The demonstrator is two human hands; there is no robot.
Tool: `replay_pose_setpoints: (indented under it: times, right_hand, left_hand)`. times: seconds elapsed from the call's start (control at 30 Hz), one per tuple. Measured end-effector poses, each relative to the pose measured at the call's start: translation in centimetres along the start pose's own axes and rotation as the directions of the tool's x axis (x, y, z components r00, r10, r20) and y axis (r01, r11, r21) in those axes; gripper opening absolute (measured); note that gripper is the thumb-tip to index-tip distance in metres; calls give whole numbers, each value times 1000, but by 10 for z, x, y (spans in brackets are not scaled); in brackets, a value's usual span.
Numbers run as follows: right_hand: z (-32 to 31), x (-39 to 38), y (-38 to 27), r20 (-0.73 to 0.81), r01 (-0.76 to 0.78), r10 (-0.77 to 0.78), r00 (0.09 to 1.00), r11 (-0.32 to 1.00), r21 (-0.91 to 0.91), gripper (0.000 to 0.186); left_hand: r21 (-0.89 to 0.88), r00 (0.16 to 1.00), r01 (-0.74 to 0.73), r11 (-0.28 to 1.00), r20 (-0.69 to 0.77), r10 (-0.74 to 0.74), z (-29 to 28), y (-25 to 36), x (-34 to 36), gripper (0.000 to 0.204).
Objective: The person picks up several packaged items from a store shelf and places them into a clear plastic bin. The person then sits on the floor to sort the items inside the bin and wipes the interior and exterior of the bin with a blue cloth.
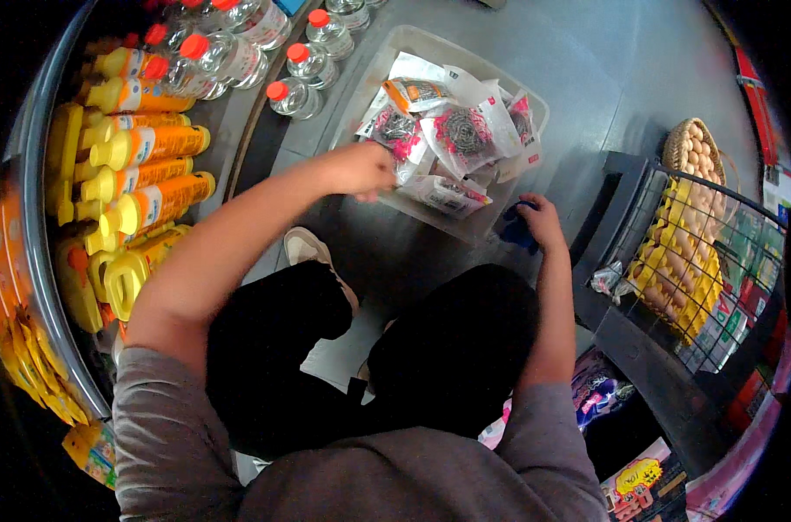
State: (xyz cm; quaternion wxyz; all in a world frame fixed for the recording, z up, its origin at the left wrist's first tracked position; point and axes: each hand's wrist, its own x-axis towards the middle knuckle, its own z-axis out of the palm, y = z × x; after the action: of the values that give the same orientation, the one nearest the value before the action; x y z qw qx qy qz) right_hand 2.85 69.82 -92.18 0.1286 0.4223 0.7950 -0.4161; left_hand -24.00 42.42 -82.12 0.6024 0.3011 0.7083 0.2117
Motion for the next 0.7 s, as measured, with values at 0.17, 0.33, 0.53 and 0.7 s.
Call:
replay_pose_setpoints:
  times: [0.17,0.33,0.53,0.7]
  right_hand:
    - [14,11,26,54,-65,63,997,997,43,31]
    - [23,8,27,17,-82,83,996,995,-54,35]
    - [36,2,32,39,-87,92,995,990,-113,37]
    - [42,8,46,-14,-67,65,998,977,-202,40]
  left_hand:
    - [173,964,153,973,-243,-108,-29,-34,-29,30]
    - [436,921,173,883,-389,12,-33,-60,-34,30]
    - [393,920,128,911,-390,39,-26,-73,-25,26]
    - [459,934,175,871,-357,1,-28,-66,-22,24]
